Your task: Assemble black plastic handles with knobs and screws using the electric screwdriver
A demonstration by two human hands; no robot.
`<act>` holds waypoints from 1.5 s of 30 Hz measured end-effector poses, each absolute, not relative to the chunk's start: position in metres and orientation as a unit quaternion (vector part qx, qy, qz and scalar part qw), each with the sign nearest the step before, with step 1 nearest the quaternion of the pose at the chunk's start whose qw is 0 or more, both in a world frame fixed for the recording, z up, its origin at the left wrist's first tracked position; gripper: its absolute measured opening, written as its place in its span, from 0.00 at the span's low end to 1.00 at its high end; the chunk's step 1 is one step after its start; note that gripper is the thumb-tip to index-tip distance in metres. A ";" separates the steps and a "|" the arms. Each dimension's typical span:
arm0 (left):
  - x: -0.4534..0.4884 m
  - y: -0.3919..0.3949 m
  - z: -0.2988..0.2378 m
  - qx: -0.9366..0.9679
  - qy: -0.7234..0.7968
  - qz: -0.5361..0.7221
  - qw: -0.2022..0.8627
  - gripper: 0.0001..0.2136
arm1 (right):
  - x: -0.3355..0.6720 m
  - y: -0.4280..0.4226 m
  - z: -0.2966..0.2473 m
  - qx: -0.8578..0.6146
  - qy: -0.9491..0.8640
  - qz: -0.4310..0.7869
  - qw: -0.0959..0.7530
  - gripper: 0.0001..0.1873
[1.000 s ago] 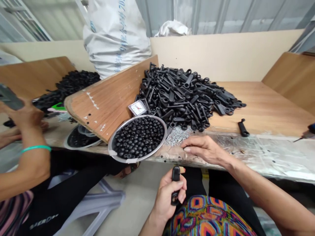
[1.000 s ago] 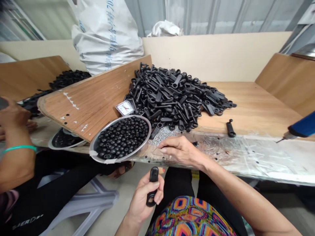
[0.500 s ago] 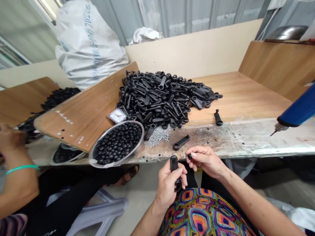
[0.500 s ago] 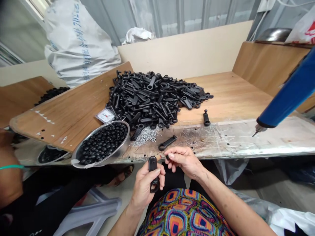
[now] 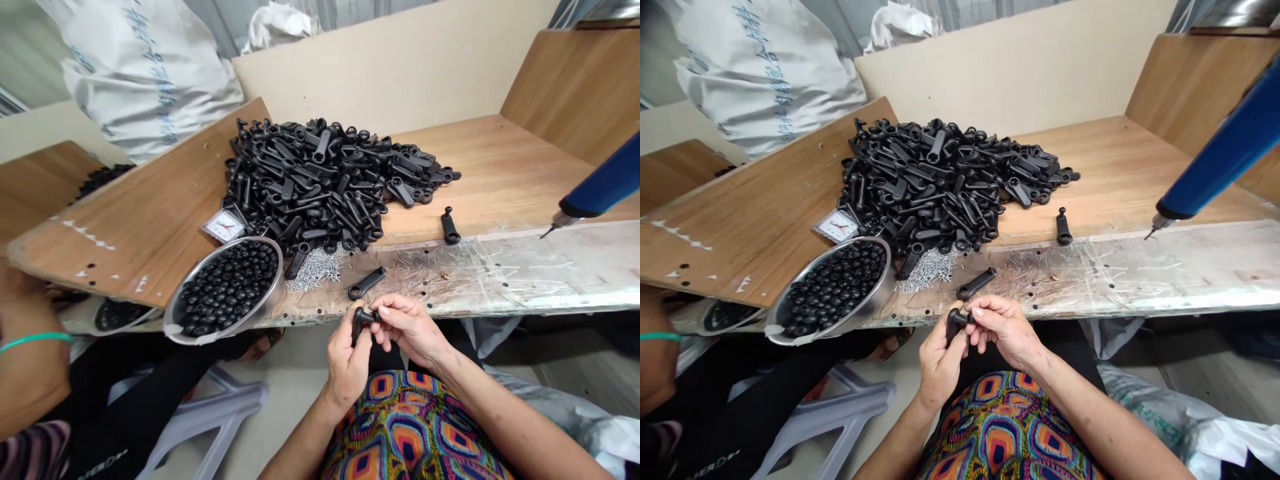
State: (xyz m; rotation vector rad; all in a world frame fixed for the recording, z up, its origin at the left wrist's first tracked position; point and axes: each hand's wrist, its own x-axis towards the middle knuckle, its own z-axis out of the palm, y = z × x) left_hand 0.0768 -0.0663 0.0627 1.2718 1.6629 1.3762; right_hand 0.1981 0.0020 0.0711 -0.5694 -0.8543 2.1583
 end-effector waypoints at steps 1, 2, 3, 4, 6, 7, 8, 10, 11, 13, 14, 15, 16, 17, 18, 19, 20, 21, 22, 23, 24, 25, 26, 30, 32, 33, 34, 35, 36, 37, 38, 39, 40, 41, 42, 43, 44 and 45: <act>0.076 -0.065 0.062 0.487 0.635 0.521 0.298 0.17 | 0.196 0.001 0.070 -0.221 -0.332 0.839 0.370 0.11; 0.075 -0.065 0.061 0.494 0.638 0.519 0.281 0.17 | 0.195 0.000 0.070 -0.221 -0.331 0.838 0.373 0.11; 0.074 -0.064 0.060 0.504 0.641 0.515 0.262 0.18 | 0.193 0.000 0.070 -0.222 -0.331 0.837 0.376 0.11; 0.072 -0.064 0.059 0.516 0.644 0.510 0.243 0.18 | 0.192 -0.001 0.070 -0.225 -0.330 0.835 0.379 0.11; 0.070 -0.063 0.055 0.538 0.650 0.495 0.205 0.19 | 0.189 -0.003 0.071 -0.238 -0.330 0.829 0.384 0.11; 0.069 -0.064 0.053 0.547 0.654 0.489 0.185 0.19 | 0.188 -0.004 0.071 -0.245 -0.331 0.826 0.384 0.11; 0.068 -0.064 0.052 0.554 0.658 0.483 0.166 0.19 | 0.187 -0.005 0.071 -0.251 -0.334 0.825 0.382 0.11; 0.067 -0.066 0.049 0.568 0.661 0.473 0.131 0.20 | 0.185 -0.007 0.072 -0.257 -0.337 0.824 0.376 0.12; 0.066 -0.066 0.049 0.576 0.658 0.470 0.115 0.20 | 0.184 -0.008 0.072 -0.258 -0.337 0.824 0.375 0.12; 0.064 -0.068 0.048 0.596 0.650 0.464 0.083 0.20 | 0.184 -0.010 0.072 -0.260 -0.338 0.824 0.375 0.12; 0.064 -0.068 0.047 0.607 0.645 0.461 0.066 0.20 | 0.184 -0.011 0.072 -0.260 -0.339 0.822 0.375 0.12; 0.063 -0.069 0.047 0.617 0.639 0.455 0.049 0.21 | 0.185 -0.012 0.072 -0.261 -0.343 0.820 0.377 0.12; 0.063 -0.069 0.047 0.628 0.634 0.450 0.031 0.21 | 0.186 -0.013 0.072 -0.262 -0.350 0.816 0.379 0.12; 0.063 -0.070 0.047 0.637 0.630 0.444 0.015 0.22 | 0.186 -0.013 0.072 -0.264 -0.359 0.810 0.382 0.12; 0.063 -0.070 0.048 0.644 0.627 0.438 0.002 0.22 | 0.187 -0.014 0.071 -0.269 -0.368 0.802 0.387 0.11; 0.064 -0.070 0.048 0.649 0.626 0.432 -0.009 0.22 | 0.187 -0.015 0.071 -0.274 -0.379 0.793 0.391 0.11; 0.065 -0.071 0.048 0.652 0.626 0.426 -0.018 0.23 | 0.188 -0.016 0.071 -0.280 -0.389 0.784 0.394 0.11; 0.066 -0.071 0.048 0.654 0.627 0.421 -0.028 0.23 | 0.188 -0.016 0.072 -0.286 -0.396 0.777 0.398 0.11; 0.067 -0.072 0.048 0.655 0.628 0.417 -0.038 0.23 | 0.188 -0.017 0.072 -0.291 -0.400 0.772 0.399 0.11; 0.068 -0.072 0.048 0.656 0.629 0.414 -0.050 0.23 | 0.188 -0.018 0.072 -0.295 -0.401 0.769 0.401 0.12; 0.069 -0.072 0.047 0.656 0.629 0.412 -0.062 0.23 | 0.188 -0.018 0.073 -0.298 -0.399 0.768 0.403 0.12; 0.070 -0.072 0.046 0.656 0.629 0.411 -0.073 0.24 | 0.188 -0.019 0.074 -0.300 -0.396 0.767 0.406 0.12; 0.071 -0.072 0.045 0.654 0.631 0.410 -0.081 0.24 | 0.187 -0.019 0.074 -0.304 -0.392 0.766 0.408 0.12; 0.071 -0.069 0.039 0.646 0.638 0.412 -0.076 0.23 | 0.185 -0.016 0.076 -0.318 -0.389 0.768 0.397 0.13; 0.068 -0.067 0.038 0.641 0.635 0.428 -0.049 0.22 | 0.183 -0.012 0.077 -0.324 -0.400 0.767 0.382 0.13; 0.066 -0.066 0.038 0.636 0.633 0.440 -0.029 0.22 | 0.182 -0.010 0.077 -0.325 -0.411 0.765 0.374 0.13; 0.064 -0.065 0.039 0.628 0.633 0.452 -0.002 0.21 | 0.181 -0.008 0.078 -0.325 -0.426 0.762 0.365 0.14; 0.062 -0.065 0.040 0.616 0.635 0.465 0.031 0.20 | 0.179 -0.005 0.079 -0.323 -0.446 0.758 0.350 0.14; 0.061 -0.064 0.041 0.597 0.638 0.481 0.070 0.19 | 0.177 -0.003 0.081 -0.321 -0.472 0.752 0.331 0.15; 0.059 -0.064 0.041 0.572 0.642 0.496 0.120 0.18 | 0.176 0.001 0.083 -0.318 -0.503 0.742 0.309 0.16; 0.057 -0.065 0.042 0.542 0.642 0.511 0.179 0.17 | 0.174 0.005 0.085 -0.313 -0.542 0.726 0.283 0.16; 0.055 -0.065 0.043 0.507 0.638 0.525 0.244 0.15 | 0.172 0.009 0.088 -0.304 -0.587 0.705 0.258 0.17; 0.054 -0.066 0.043 0.468 0.628 0.540 0.309 0.14 | 0.171 0.015 0.091 -0.296 -0.635 0.672 0.240 0.18; 0.052 -0.067 0.043 0.424 0.611 0.557 0.371 0.12 | 0.169 0.023 0.094 -0.292 -0.684 0.626 0.232 0.18; 0.049 -0.068 0.043 0.379 0.589 0.572 0.427 0.11 | 0.167 0.031 0.098 -0.295 -0.734 0.566 0.234 0.18; 0.046 -0.069 0.044 0.333 0.565 0.588 0.474 0.10 | 0.164 0.040 0.101 -0.302 -0.782 0.492 0.237 0.17; 0.043 -0.069 0.044 0.290 0.541 0.603 0.510 0.10 | 0.161 0.050 0.104 -0.314 -0.826 0.405 0.234 0.16; 0.039 -0.070 0.045 0.251 0.520 0.613 0.539 0.11 | 0.157 0.060 0.106 -0.329 -0.866 0.309 0.216 0.14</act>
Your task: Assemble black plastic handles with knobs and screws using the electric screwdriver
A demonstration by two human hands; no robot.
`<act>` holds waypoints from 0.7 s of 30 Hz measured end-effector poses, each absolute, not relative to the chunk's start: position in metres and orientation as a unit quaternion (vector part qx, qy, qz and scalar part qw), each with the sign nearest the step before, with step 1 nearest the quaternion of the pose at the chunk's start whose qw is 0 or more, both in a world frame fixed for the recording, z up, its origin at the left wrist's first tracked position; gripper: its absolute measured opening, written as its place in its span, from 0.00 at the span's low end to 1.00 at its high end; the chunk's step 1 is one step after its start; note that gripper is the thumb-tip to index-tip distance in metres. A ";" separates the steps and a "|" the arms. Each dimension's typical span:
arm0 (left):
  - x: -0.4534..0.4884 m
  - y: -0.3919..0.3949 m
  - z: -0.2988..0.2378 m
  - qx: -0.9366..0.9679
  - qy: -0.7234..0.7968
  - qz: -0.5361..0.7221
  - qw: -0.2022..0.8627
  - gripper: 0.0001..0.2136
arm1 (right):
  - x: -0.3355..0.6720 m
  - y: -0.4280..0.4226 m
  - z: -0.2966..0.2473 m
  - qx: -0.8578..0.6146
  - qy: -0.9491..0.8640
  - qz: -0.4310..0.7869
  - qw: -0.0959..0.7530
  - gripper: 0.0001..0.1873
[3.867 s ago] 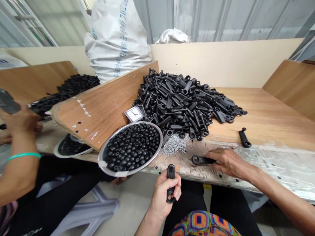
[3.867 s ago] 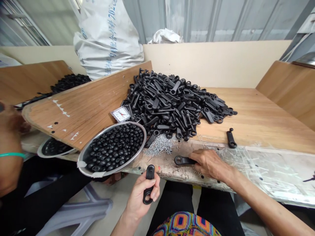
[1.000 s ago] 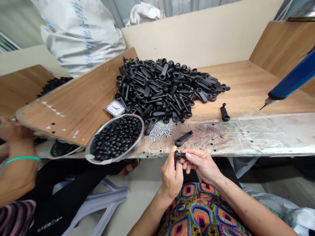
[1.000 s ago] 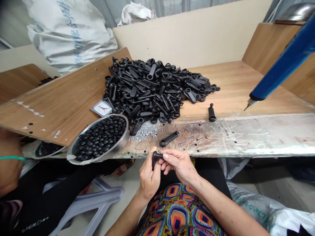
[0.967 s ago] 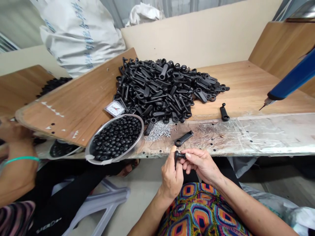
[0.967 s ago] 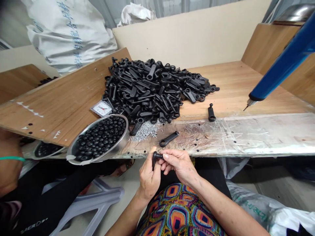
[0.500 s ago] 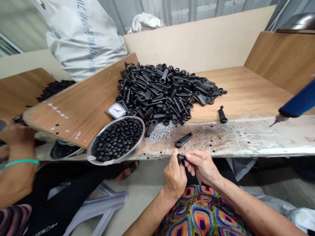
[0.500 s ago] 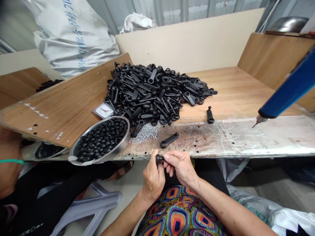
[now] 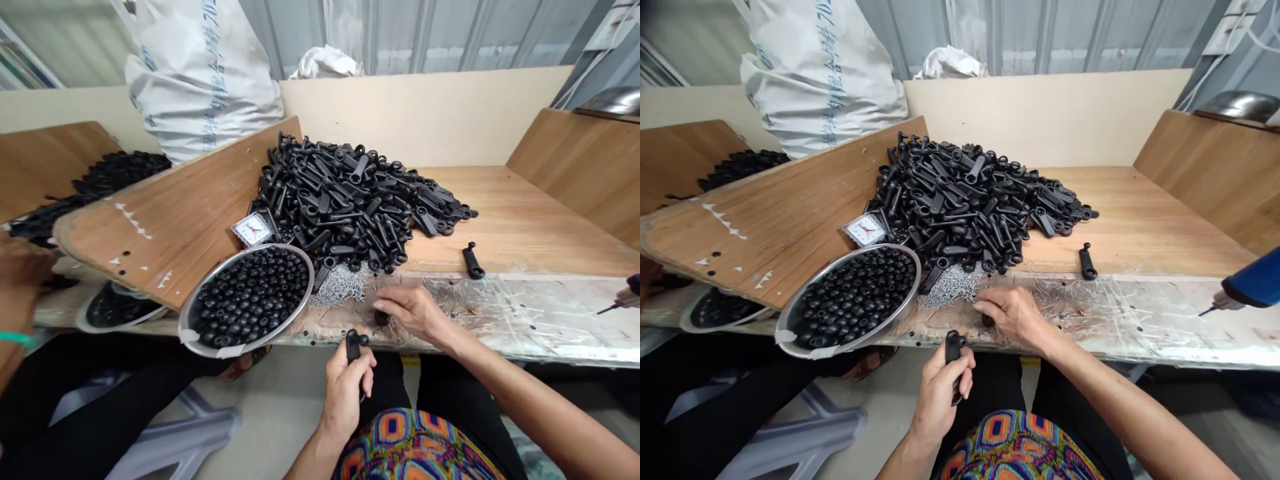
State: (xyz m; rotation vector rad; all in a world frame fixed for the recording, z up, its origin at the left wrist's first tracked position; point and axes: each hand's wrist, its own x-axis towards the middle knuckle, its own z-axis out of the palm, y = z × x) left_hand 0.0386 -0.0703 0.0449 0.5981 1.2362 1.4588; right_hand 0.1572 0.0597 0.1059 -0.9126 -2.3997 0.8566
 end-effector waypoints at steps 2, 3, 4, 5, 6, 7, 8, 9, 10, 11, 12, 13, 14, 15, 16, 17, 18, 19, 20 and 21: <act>0.030 -0.072 0.047 0.197 0.489 0.623 0.578 0.14 | 0.148 0.076 0.108 -0.351 -0.916 0.137 0.135 0.11; 0.025 -0.072 0.048 0.178 0.479 0.624 0.591 0.16 | 0.144 0.082 0.109 -0.358 -0.926 0.078 0.091 0.10; 0.021 -0.072 0.049 0.164 0.472 0.625 0.599 0.17 | 0.139 0.087 0.108 -0.366 -0.928 0.040 0.056 0.10; 0.017 -0.072 0.050 0.153 0.467 0.626 0.605 0.19 | 0.135 0.090 0.107 -0.373 -0.927 0.019 0.035 0.09; 0.014 -0.072 0.050 0.146 0.464 0.626 0.610 0.19 | 0.132 0.092 0.105 -0.380 -0.925 0.012 0.023 0.09; 0.012 -0.071 0.050 0.140 0.461 0.627 0.612 0.19 | 0.129 0.093 0.103 -0.387 -0.922 0.010 0.016 0.09; 0.010 -0.070 0.049 0.138 0.459 0.627 0.614 0.19 | 0.127 0.093 0.100 -0.392 -0.920 0.005 0.006 0.09; 0.008 -0.069 0.049 0.137 0.457 0.629 0.613 0.19 | 0.126 0.093 0.097 -0.398 -0.917 -0.001 -0.002 0.09; 0.007 -0.068 0.048 0.137 0.457 0.630 0.613 0.19 | 0.125 0.093 0.095 -0.402 -0.916 -0.006 -0.010 0.09; 0.007 -0.067 0.047 0.138 0.457 0.631 0.612 0.19 | 0.124 0.092 0.092 -0.403 -0.915 -0.010 -0.017 0.10; 0.007 -0.066 0.047 0.138 0.457 0.632 0.610 0.19 | 0.124 0.091 0.091 -0.400 -0.916 -0.014 -0.022 0.10; 0.007 -0.065 0.047 0.139 0.458 0.633 0.608 0.19 | 0.123 0.091 0.090 -0.395 -0.918 -0.018 -0.027 0.10; 0.008 -0.064 0.046 0.140 0.460 0.634 0.606 0.19 | 0.123 0.090 0.090 -0.388 -0.921 -0.021 -0.030 0.10; 0.009 -0.063 0.046 0.141 0.462 0.635 0.604 0.19 | 0.122 0.089 0.090 -0.379 -0.925 -0.025 -0.033 0.10; 0.010 -0.062 0.046 0.144 0.463 0.636 0.600 0.19 | 0.121 0.088 0.092 -0.370 -0.928 -0.028 -0.034 0.10; 0.011 -0.062 0.046 0.147 0.464 0.639 0.596 0.19 | 0.120 0.086 0.093 -0.361 -0.931 -0.032 -0.035 0.10; 0.013 -0.061 0.046 0.150 0.464 0.642 0.591 0.19 | 0.119 0.085 0.095 -0.354 -0.934 -0.035 -0.035 0.10; 0.014 -0.060 0.046 0.154 0.465 0.646 0.586 0.19 | 0.118 0.083 0.096 -0.347 -0.937 -0.038 -0.033 0.11; 0.016 -0.060 0.046 0.158 0.467 0.648 0.580 0.18 | 0.117 0.082 0.098 -0.340 -0.939 -0.040 -0.031 0.12; 0.017 -0.059 0.046 0.163 0.470 0.650 0.574 0.18 | 0.116 0.081 0.099 -0.336 -0.941 -0.041 -0.027 0.12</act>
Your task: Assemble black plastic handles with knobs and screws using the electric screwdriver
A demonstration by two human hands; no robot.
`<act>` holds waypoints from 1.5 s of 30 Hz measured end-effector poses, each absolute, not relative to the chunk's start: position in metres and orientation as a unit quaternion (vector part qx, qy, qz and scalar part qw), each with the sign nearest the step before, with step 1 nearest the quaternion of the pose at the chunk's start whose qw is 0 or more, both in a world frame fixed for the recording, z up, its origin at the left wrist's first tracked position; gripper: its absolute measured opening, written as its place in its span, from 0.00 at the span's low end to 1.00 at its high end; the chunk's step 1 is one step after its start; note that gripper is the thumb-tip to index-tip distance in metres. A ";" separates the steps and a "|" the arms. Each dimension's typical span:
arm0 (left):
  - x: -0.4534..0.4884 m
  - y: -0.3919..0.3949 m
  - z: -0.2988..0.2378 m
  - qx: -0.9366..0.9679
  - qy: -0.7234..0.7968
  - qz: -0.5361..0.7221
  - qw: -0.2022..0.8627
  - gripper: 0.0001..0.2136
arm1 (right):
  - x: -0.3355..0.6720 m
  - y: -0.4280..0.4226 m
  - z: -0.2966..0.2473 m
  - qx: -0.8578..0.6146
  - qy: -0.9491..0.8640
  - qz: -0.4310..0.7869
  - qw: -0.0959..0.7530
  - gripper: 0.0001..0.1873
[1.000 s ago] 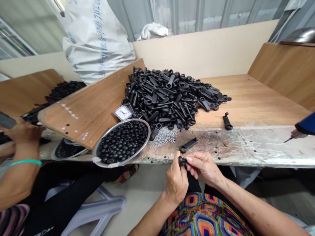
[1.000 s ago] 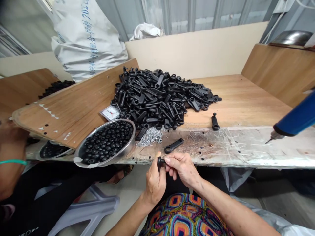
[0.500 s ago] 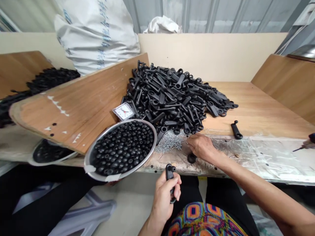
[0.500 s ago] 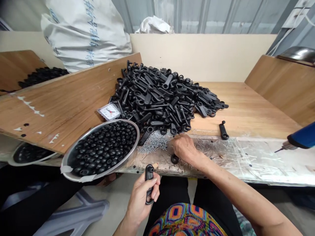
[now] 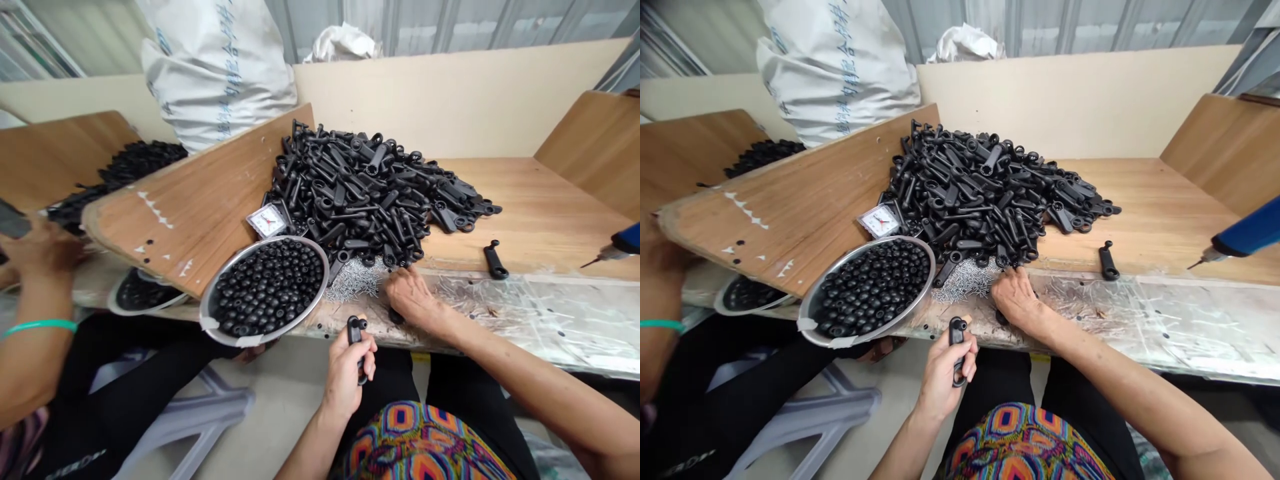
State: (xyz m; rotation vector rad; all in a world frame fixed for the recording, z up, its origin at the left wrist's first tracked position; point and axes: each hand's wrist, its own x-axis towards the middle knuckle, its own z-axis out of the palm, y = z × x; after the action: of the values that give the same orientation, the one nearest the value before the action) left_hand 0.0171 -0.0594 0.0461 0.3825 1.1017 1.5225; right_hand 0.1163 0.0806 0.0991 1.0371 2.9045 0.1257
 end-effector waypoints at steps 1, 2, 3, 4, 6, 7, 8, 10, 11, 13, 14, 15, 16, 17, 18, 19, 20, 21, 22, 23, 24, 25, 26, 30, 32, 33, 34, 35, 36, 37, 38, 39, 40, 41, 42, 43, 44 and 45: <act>0.019 -0.059 0.046 0.169 0.474 0.650 0.569 0.17 | 0.116 0.080 0.100 0.333 0.942 0.041 0.023 0.13; 0.020 -0.059 0.046 0.175 0.478 0.651 0.564 0.16 | 0.116 0.079 0.100 0.331 0.943 0.040 0.018 0.13; 0.022 -0.059 0.047 0.180 0.482 0.650 0.559 0.15 | 0.117 0.080 0.100 0.331 0.943 0.038 0.011 0.13; 0.023 -0.060 0.047 0.185 0.485 0.650 0.555 0.14 | 0.118 0.081 0.100 0.332 0.942 0.035 0.003 0.13; 0.026 -0.060 0.049 0.193 0.490 0.651 0.547 0.14 | 0.121 0.083 0.101 0.338 0.941 0.023 -0.014 0.14; 0.026 -0.061 0.050 0.196 0.492 0.652 0.542 0.14 | 0.123 0.085 0.103 0.339 0.940 0.012 -0.021 0.14; 0.027 -0.061 0.051 0.199 0.495 0.653 0.537 0.15 | 0.126 0.085 0.105 0.338 0.941 -0.004 -0.024 0.14; 0.028 -0.061 0.053 0.205 0.499 0.657 0.527 0.14 | 0.134 0.082 0.111 0.325 0.944 -0.049 -0.024 0.12; 0.028 -0.060 0.054 0.208 0.502 0.659 0.521 0.12 | 0.138 0.079 0.115 0.313 0.947 -0.070 -0.023 0.12; 0.030 -0.059 0.056 0.214 0.507 0.660 0.511 0.09 | 0.148 0.068 0.124 0.283 0.949 -0.134 -0.034 0.12; 0.032 -0.058 0.057 0.217 0.511 0.660 0.506 0.07 | 0.153 0.061 0.128 0.269 0.945 -0.178 -0.048 0.12; 0.034 -0.058 0.058 0.222 0.514 0.659 0.502 0.06 | 0.157 0.055 0.132 0.257 0.937 -0.228 -0.067 0.12; 0.036 -0.057 0.059 0.228 0.517 0.658 0.498 0.05 | 0.161 0.050 0.135 0.247 0.924 -0.277 -0.086 0.12; 0.038 -0.057 0.060 0.234 0.520 0.656 0.494 0.04 | 0.164 0.045 0.137 0.240 0.910 -0.320 -0.105 0.12; 0.041 -0.057 0.062 0.240 0.524 0.654 0.491 0.04 | 0.167 0.042 0.138 0.234 0.899 -0.351 -0.120 0.12; 0.043 -0.057 0.063 0.247 0.527 0.651 0.488 0.04 | 0.169 0.039 0.139 0.231 0.892 -0.367 -0.129 0.12; 0.046 -0.057 0.064 0.254 0.529 0.649 0.484 0.05 | 0.171 0.038 0.139 0.228 0.888 -0.375 -0.136 0.12; 0.048 -0.058 0.065 0.261 0.531 0.647 0.481 0.05 | 0.172 0.037 0.139 0.226 0.886 -0.379 -0.141 0.13; 0.049 -0.058 0.065 0.267 0.533 0.645 0.479 0.05 | 0.173 0.037 0.140 0.226 0.886 -0.379 -0.145 0.13; 0.051 -0.059 0.066 0.274 0.534 0.643 0.476 0.05 | 0.175 0.036 0.140 0.228 0.886 -0.377 -0.147 0.13; 0.052 -0.059 0.066 0.280 0.535 0.641 0.473 0.05 | 0.176 0.036 0.140 0.232 0.886 -0.374 -0.148 0.13; 0.053 -0.060 0.066 0.285 0.537 0.640 0.470 0.05 | 0.178 0.035 0.140 0.236 0.886 -0.371 -0.150 0.13; 0.054 -0.060 0.066 0.290 0.538 0.639 0.467 0.04 | 0.179 0.035 0.140 0.240 0.886 -0.368 -0.151 0.13; 0.059 -0.061 0.070 0.304 0.543 0.635 0.458 0.04 | 0.185 0.033 0.139 0.245 0.886 -0.362 -0.156 0.12; 0.061 -0.061 0.071 0.308 0.544 0.633 0.457 0.04 | 0.186 0.033 0.138 0.245 0.886 -0.360 -0.158 0.11; 0.061 -0.061 0.071 0.309 0.544 0.632 0.458 0.04 | 0.187 0.033 0.138 0.244 0.887 -0.358 -0.159 0.12; 0.062 -0.061 0.071 0.308 0.544 0.632 0.459 0.04 | 0.187 0.033 0.137 0.244 0.888 -0.356 -0.160 0.12; 0.062 -0.061 0.070 0.306 0.543 0.632 0.461 0.04 | 0.186 0.033 0.137 0.245 0.889 -0.353 -0.159 0.12; 0.062 -0.061 0.069 0.303 0.542 0.631 0.464 0.05 | 0.186 0.033 0.137 0.247 0.890 -0.350 -0.158 0.12; 0.062 -0.061 0.069 0.298 0.541 0.631 0.470 0.05 | 0.186 0.033 0.137 0.251 0.890 -0.348 -0.155 0.12; 0.062 -0.062 0.068 0.292 0.538 0.629 0.479 0.05 | 0.185 0.032 0.137 0.255 0.890 -0.345 -0.152 0.12; 0.062 -0.062 0.068 0.285 0.534 0.626 0.491 0.05 | 0.184 0.032 0.137 0.259 0.890 -0.342 -0.151 0.11; 0.063 -0.062 0.067 0.279 0.528 0.622 0.506 0.05 | 0.184 0.031 0.137 0.262 0.890 -0.341 -0.152 0.11; 0.064 -0.063 0.067 0.274 0.521 0.617 0.522 0.05 | 0.183 0.030 0.136 0.264 0.889 -0.340 -0.155 0.10; 0.065 -0.063 0.068 0.268 0.512 0.612 0.540 0.04 | 0.183 0.030 0.135 0.265 0.888 -0.341 -0.161 0.10; 0.066 -0.063 0.068 0.258 0.501 0.607 0.560 0.04 | 0.183 0.030 0.133 0.266 0.886 -0.341 -0.169 0.10; 0.067 -0.062 0.068 0.244 0.488 0.604 0.581 0.04 | 0.183 0.031 0.131 0.269 0.882 -0.341 -0.181 0.09; 0.068 -0.061 0.069 0.226 0.473 0.601 0.603 0.04 | 0.183 0.032 0.129 0.273 0.878 -0.343 -0.193 0.09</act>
State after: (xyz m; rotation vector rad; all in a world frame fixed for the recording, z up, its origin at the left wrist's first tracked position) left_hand 0.0682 -0.0610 0.0688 0.5231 1.0956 1.3926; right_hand 0.1834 0.0323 0.1286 0.9839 3.1587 -1.2328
